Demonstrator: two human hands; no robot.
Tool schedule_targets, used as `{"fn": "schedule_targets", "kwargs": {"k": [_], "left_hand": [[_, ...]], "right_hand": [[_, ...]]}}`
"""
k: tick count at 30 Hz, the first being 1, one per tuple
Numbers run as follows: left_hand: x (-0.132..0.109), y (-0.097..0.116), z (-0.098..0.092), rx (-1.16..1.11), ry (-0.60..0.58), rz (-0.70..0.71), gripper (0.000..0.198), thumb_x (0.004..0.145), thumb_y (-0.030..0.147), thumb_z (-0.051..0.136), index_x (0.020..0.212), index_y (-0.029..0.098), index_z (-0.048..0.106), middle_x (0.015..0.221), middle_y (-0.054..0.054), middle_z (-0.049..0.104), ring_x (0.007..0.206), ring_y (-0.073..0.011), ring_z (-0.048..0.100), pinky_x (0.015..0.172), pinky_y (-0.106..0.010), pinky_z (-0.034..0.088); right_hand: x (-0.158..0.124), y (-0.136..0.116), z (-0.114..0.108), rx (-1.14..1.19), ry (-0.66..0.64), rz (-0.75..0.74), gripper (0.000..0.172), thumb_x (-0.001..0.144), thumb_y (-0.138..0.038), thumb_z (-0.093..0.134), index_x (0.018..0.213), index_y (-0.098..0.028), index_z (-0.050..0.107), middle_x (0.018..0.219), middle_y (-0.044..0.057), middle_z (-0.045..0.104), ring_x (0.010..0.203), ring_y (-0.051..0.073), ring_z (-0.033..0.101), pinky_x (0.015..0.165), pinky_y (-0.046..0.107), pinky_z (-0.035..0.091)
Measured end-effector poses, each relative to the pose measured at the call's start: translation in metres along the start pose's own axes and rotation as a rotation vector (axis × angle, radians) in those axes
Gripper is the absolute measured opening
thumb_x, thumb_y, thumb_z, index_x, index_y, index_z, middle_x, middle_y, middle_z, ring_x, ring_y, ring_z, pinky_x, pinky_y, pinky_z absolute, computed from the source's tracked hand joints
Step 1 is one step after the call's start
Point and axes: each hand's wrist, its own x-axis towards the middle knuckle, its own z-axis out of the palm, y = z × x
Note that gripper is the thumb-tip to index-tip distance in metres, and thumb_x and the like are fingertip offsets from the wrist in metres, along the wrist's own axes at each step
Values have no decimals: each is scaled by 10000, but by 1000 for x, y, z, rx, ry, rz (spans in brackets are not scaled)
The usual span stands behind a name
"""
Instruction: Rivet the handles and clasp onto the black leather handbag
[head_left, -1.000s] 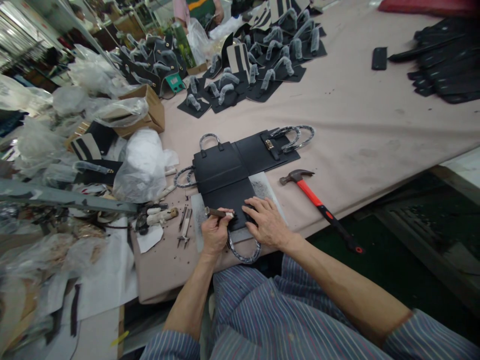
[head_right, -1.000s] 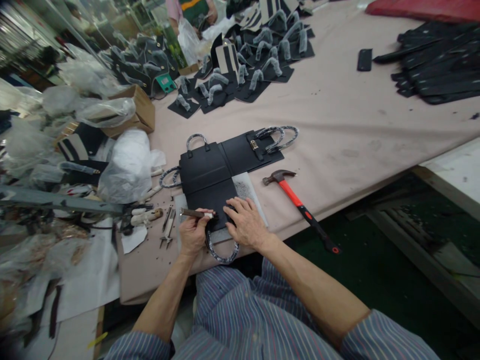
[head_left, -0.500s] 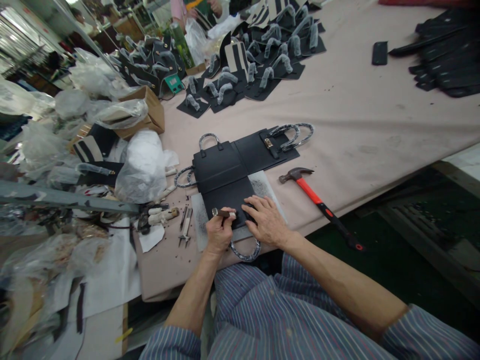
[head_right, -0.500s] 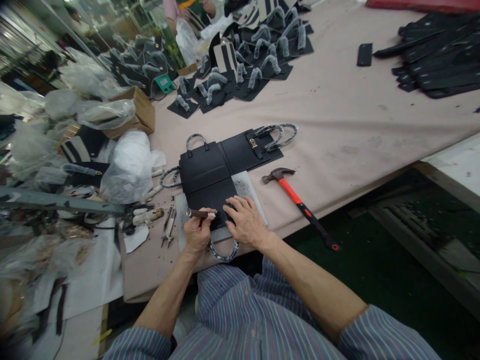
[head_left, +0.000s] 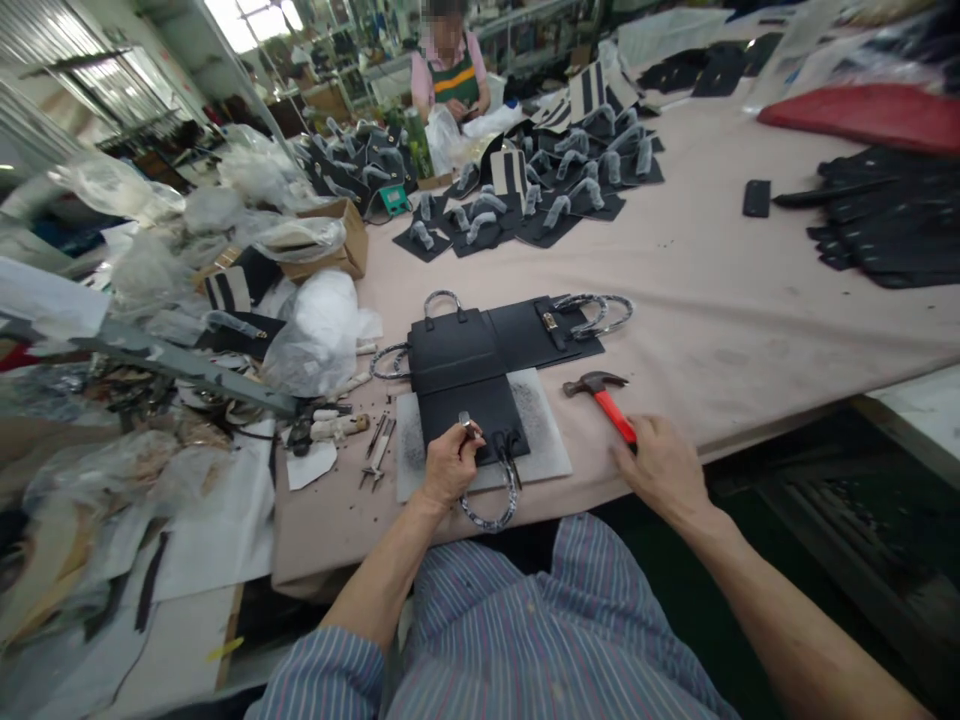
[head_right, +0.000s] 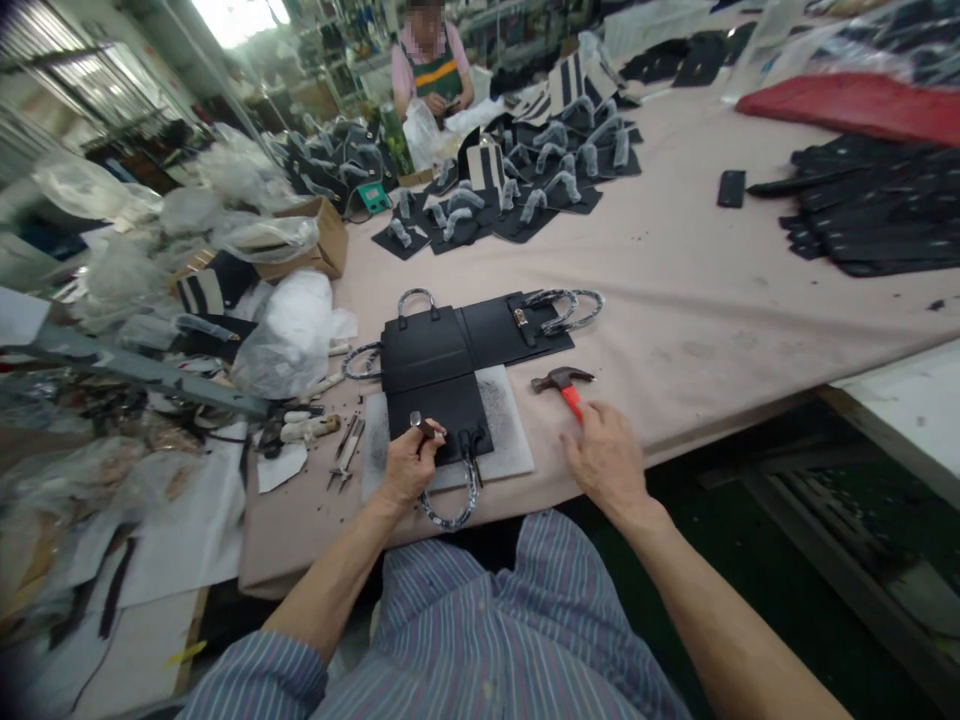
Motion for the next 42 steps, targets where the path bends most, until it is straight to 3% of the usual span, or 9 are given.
{"fn": "schedule_targets", "kwargs": {"k": [4,12,14,19,23,26,31,37,42], "left_hand": [[0,0,1,-17,-13,-16,92,891,207,575,924,201,661,852,-20,748,775,-142,710,756,-250,548],[-1,1,0,-47,-30,-57,91,906,234,554,912,211,641,876,-30,743,804,-161,706,779,-276,535],[-1,0,1,-54,-37,-67,87,903,232,558,913,212,642,873,-27,739,799,-158,701,775,-273,528],[-1,-1,2,-51,-41,-62,83,897,222,556,900,202,637,840,-22,723,770,-147,680,749,-263,507],[-2,-4,2,-49,-30,-50,77,899,219,561,895,200,635,818,-15,712,749,-142,671,743,-260,501],[-1,-4,2,-55,-29,-57,70,898,217,569,892,203,637,821,-15,719,756,-144,677,755,-263,509],[0,-2,2,-46,-28,-36,84,905,227,568,887,202,646,863,-29,735,793,-154,696,769,-270,520],[-1,-5,4,-10,-47,-30,86,899,232,594,937,210,667,869,-27,744,778,-158,693,758,-277,528],[-1,-5,3,-19,-37,-27,87,908,240,582,905,205,661,856,-26,735,769,-153,685,754,-274,522]], "right_hand": [[-12,32,-8,-78,-269,206,260,930,-359,520,1057,-148,601,995,150,601,853,282,615,708,389,484],[7,-13,-48,1075,-619,747,149,836,-339,550,833,-210,475,641,-64,418,445,79,321,430,227,307],[13,-36,-73,1094,-512,663,223,882,-440,521,857,-222,478,600,-84,381,411,81,288,395,223,253],[24,-86,-125,607,-98,-57,399,960,-589,417,791,-232,471,584,-30,457,492,127,404,485,275,283],[28,-103,-134,225,-213,-372,344,998,-462,374,757,-229,447,591,3,517,474,127,364,513,315,212],[31,-110,-149,158,-189,-434,347,1016,-451,373,757,-231,442,577,-4,516,443,121,356,493,315,193],[27,-124,-167,453,266,-370,302,1045,-449,383,841,-240,461,562,-38,474,439,117,418,476,275,285],[26,-112,-148,137,-190,-456,374,1018,-470,381,729,-239,432,524,-6,486,398,122,325,461,319,168],[30,-122,-166,475,209,-283,321,1039,-477,394,845,-238,487,587,-18,513,449,124,438,464,280,280]]}}
